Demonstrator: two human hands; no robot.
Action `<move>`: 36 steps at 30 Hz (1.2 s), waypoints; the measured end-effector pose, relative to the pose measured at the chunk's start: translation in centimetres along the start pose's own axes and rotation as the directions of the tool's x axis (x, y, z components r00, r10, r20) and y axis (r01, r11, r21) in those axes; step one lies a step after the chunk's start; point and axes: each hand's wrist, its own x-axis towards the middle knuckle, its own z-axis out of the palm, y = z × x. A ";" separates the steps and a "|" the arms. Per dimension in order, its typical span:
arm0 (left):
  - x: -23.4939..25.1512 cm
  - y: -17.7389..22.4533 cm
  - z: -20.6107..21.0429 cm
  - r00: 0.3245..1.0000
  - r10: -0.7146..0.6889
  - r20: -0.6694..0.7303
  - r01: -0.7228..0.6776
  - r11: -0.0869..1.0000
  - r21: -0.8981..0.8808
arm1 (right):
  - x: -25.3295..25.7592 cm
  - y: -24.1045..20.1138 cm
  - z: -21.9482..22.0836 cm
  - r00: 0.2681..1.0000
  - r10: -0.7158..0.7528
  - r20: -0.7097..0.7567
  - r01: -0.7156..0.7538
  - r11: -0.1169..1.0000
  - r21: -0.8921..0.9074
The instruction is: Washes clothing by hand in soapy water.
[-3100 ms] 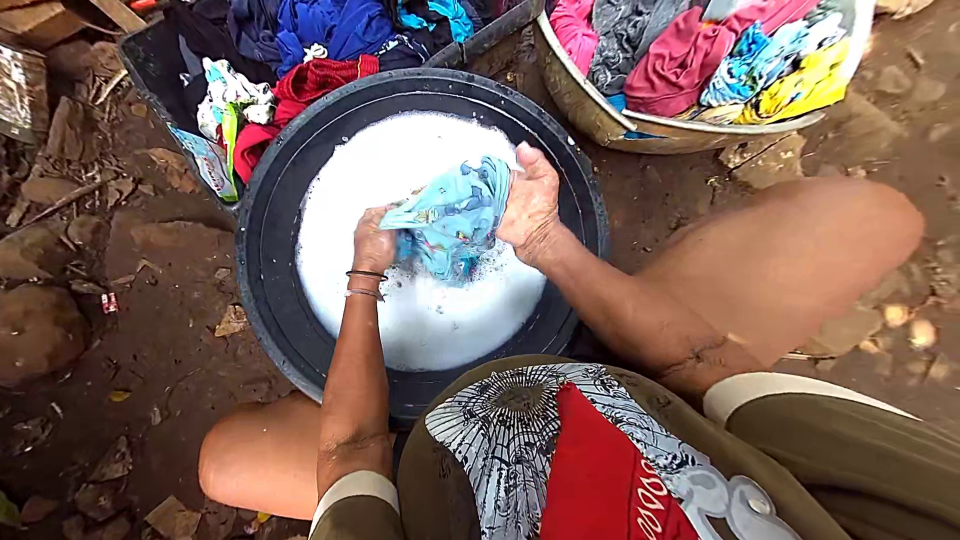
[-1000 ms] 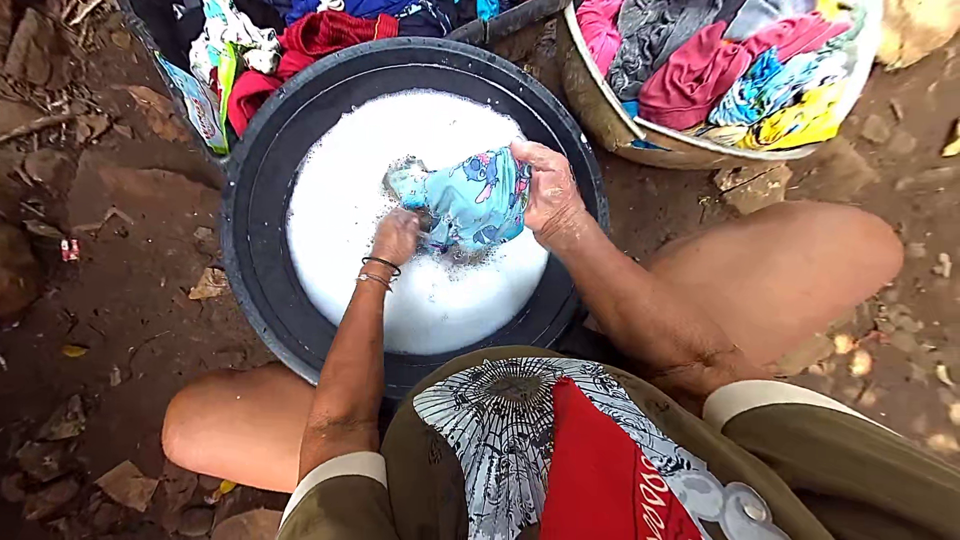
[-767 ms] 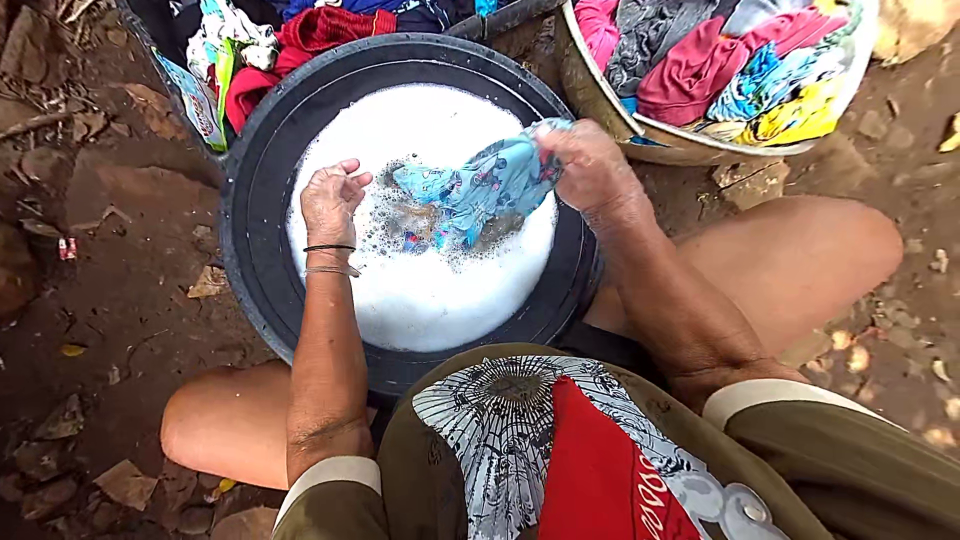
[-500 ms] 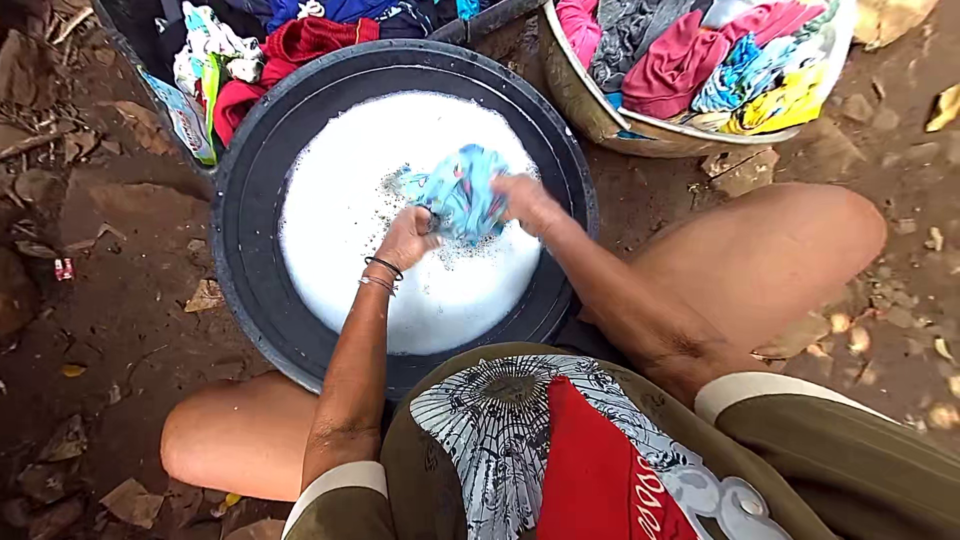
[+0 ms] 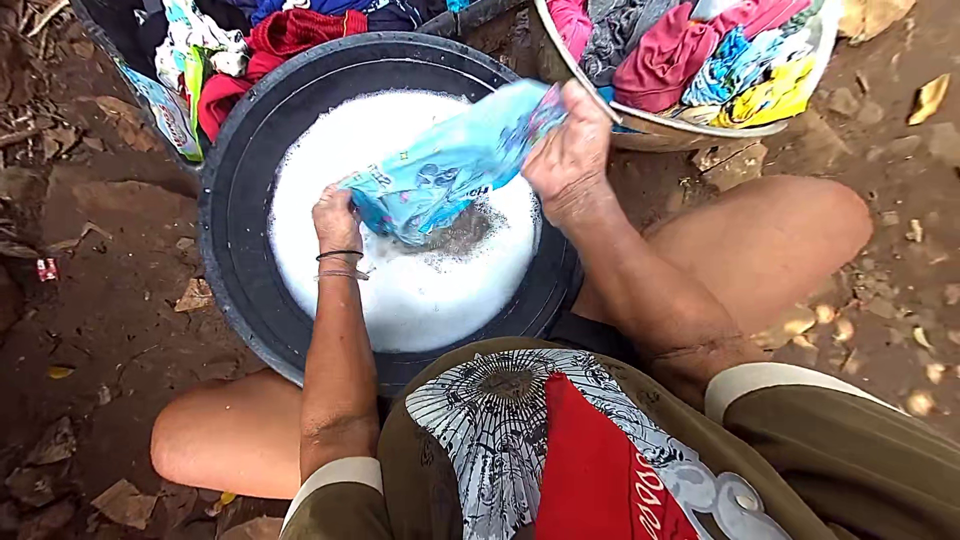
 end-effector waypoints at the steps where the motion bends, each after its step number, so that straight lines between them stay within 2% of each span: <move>1: 0.4 -0.3 -0.3 0.998 -0.005 -0.057 0.008 0.998 0.061 | -0.3 1.7 -1.1 0.991 0.093 -0.101 -0.103 0.990 -0.100; 2: 0.3 -0.7 -0.6 0.998 -0.008 -0.054 0.020 0.975 0.221 | -0.7 3.3 -2.1 0.970 0.177 -0.167 -0.205 0.963 -0.174; 3: 0.0 -1.1 -0.9 0.999 -0.030 0.011 0.022 0.904 0.426 | -1.2 4.7 -3.0 0.949 0.241 -0.203 -0.284 0.933 -0.220; 5: -0.5 -2.3 -1.0 0.964 -0.147 0.223 -0.065 0.680 0.730 | -1.8 5.6 -3.4 0.929 0.318 -0.189 -0.356 0.908 -0.221; 7: -0.6 -3.4 -0.7 0.901 -0.288 0.325 -0.153 0.489 0.859 | -2.0 4.5 -2.7 0.952 0.297 -0.081 -0.306 0.940 -0.151; 8: -0.5 -3.7 -0.7 0.882 -0.321 0.345 -0.186 0.434 0.881 | -1.8 3.8 -2.4 0.969 0.245 -0.034 -0.247 0.963 -0.110; 9: -0.3 -3.6 -0.8 0.879 -0.325 0.349 -0.190 0.432 0.882 | -1.5 3.6 -2.1 0.981 0.190 -0.028 -0.191 0.978 -0.086; 10: -0.2 -3.5 -0.9 0.896 -0.294 0.334 -0.163 0.482 0.861 | -1.4 4.0 -2.2 0.986 0.159 -0.048 -0.163 0.982 -0.090; 12: -0.1 -2.5 -0.9 0.954 -0.154 0.257 -0.079 0.698 0.712 | -1.6 6.0 -3.1 0.974 0.222 -0.037 -0.225 0.966 -0.127; 14: -0.3 -0.3 -1.0 0.990 -0.069 0.126 0.003 0.889 0.458 | -2.4 8.3 -3.4 0.940 0.335 -0.061 -0.340 0.936 -0.093; 15: -0.5 0.5 -1.4 0.997 -0.022 0.078 -0.001 0.959 0.284 | -2.9 9.0 -3.3 0.927 0.370 -0.056 -0.373 0.926 -0.059; 16: -0.7 1.5 -1.7 0.998 0.033 0.057 -0.037 0.996 0.076 | -3.1 9.1 -2.9 0.926 0.376 -0.044 -0.378 0.925 -0.042; 18: -1.0 4.0 -1.6 0.981 0.152 0.118 -0.120 0.963 -0.242 | -2.8 8.2 -1.6 0.933 0.359 0.016 -0.358 0.933 -0.021; 19: -1.4 5.4 -0.8 0.965 0.206 0.162 -0.154 0.946 -0.286 | -2.5 7.7 -0.9 0.929 0.368 0.050 -0.367 0.930 -0.019; 20: -2.1 6.6 0.4 0.945 0.252 0.208 -0.196 0.946 -0.258 | -2.4 7.5 -0.3 0.917 0.394 0.063 -0.392 0.919 -0.040; 22: -4.3 8.0 3.4 0.882 0.326 0.339 -0.307 0.945 -0.112 | -2.8 7.8 0.8 0.886 0.461 0.043 -0.455 0.884 -0.103; 24: -7.3 8.0 6.4 0.769 0.391 0.506 -0.471 0.882 0.033 | -3.4 8.7 1.6 0.909 0.417 0.001 -0.415 0.905 -0.091; 26: -9.7 6.3 8.8 0.571 0.495 0.655 -0.722 0.683 0.114 | -3.2 10.0 2.6 0.955 0.272 -0.115 -0.269 0.962 0.038; 27: -10.6 5.1 9.6 0.472 0.539 0.698 -0.828 0.543 0.140 | -2.5 10.7 3.2 0.945 0.245 -0.215 -0.221 0.967 0.131; 28: -11.1 3.9 10.1 0.390 0.584 0.712 -0.901 0.404 0.162 | -1.7 11.7 2.9 0.944 0.219 -0.248 -0.171 0.964 0.203; 29: -11.0 2.7 10.2 0.326 0.652 0.684 -0.943 0.280 0.182 | -1.3 12.2 2.7 0.951 0.193 -0.243 -0.142 0.967 0.211; 30: -10.4 1.8 9.7 0.304 0.717 0.627 -0.952 0.203 0.230 | -1.5 12.1 2.5 0.961 0.175 -0.215 -0.138 0.975 0.176; 31: -9.4 1.3 8.8 0.351 0.755 0.554 -0.927 0.194 0.322 | -2.4 11.3 2.3 0.974 0.173 -0.148 -0.162 0.984 0.079; 32: -8.2 1.4 7.8 0.477 0.744 0.467 -0.854 0.267 0.447 | -3.6 10.2 2.5 0.983 0.170 -0.071 -0.174 0.983 -0.063; 33: -7.1 2.2 6.8 0.667 0.652 0.362 -0.720 0.437 0.539 | -4.6 9.5 3.0 0.989 0.147 -0.029 -0.150 0.974 -0.169; 34: -6.1 2.9 6.4 0.797 0.546 0.256 -0.581 0.581 0.570 | -5.2 9.3 3.6 0.993 0.118 -0.010 -0.116 0.959 -0.260; 35: -5.7 3.3 6.6 0.837 0.509 0.198 -0.524 0.646 0.555 | -5.3 9.3 4.2 0.993 0.118 -0.032 -0.122 0.940 -0.320; 36: -6.0 3.5 7.2 0.834 0.523 0.176 -0.531 0.672 0.516 | -5.1 9.3 4.3 0.995 0.096 -0.025 -0.099 0.922 -0.374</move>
